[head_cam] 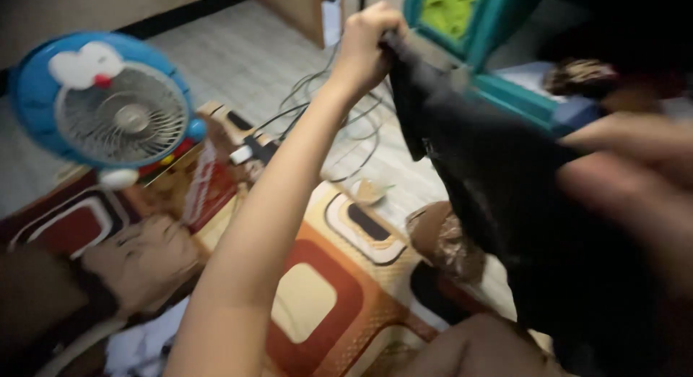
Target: Folding various items of clothing including a t-shirt, a hoodie, and a collared shirt while sitting on the floor
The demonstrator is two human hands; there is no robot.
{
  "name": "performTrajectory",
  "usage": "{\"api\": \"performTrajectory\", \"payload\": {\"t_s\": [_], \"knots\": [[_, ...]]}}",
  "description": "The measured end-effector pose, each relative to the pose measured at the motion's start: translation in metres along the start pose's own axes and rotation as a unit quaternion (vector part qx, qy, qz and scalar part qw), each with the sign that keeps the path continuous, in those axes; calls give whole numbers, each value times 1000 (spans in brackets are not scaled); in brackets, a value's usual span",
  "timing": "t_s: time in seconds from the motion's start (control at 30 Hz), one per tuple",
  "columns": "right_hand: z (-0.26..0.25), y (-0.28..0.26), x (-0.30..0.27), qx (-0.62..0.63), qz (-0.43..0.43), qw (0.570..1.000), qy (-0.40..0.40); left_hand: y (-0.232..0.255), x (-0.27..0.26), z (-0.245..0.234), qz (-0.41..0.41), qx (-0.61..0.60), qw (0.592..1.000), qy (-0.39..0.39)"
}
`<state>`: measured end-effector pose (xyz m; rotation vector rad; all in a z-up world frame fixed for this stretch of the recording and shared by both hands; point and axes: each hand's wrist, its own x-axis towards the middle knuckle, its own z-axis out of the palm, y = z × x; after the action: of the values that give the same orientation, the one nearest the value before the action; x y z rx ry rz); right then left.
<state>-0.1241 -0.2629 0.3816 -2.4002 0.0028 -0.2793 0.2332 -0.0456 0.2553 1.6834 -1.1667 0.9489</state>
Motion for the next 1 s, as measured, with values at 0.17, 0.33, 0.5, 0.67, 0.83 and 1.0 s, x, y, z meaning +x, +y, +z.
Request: {"api": "performTrajectory", "payload": {"t_s": [0.17, 0.33, 0.5, 0.67, 0.83, 1.0], "knots": [[169, -16, -10, 62, -88, 986, -131, -24, -123, -69, -37, -36, 998, -29], [324, 3, -43, 316, -36, 904, -285, -20, -257, -128, -304, -103, 940, -117], [435, 14, -78, 406, 31, 839, -361, -34, -404, -154, -317, -28, 938, -136], [501, 15, -93, 291, 59, 871, -393, -34, -483, -182, -298, 30, 926, -230], [551, 12, -85, 298, -42, 889, -346, -18, -469, -194, -355, 168, 859, -328], [563, -14, -77, 291, -48, 898, -325, -48, -482, -207, -338, 171, 869, -319]]}}
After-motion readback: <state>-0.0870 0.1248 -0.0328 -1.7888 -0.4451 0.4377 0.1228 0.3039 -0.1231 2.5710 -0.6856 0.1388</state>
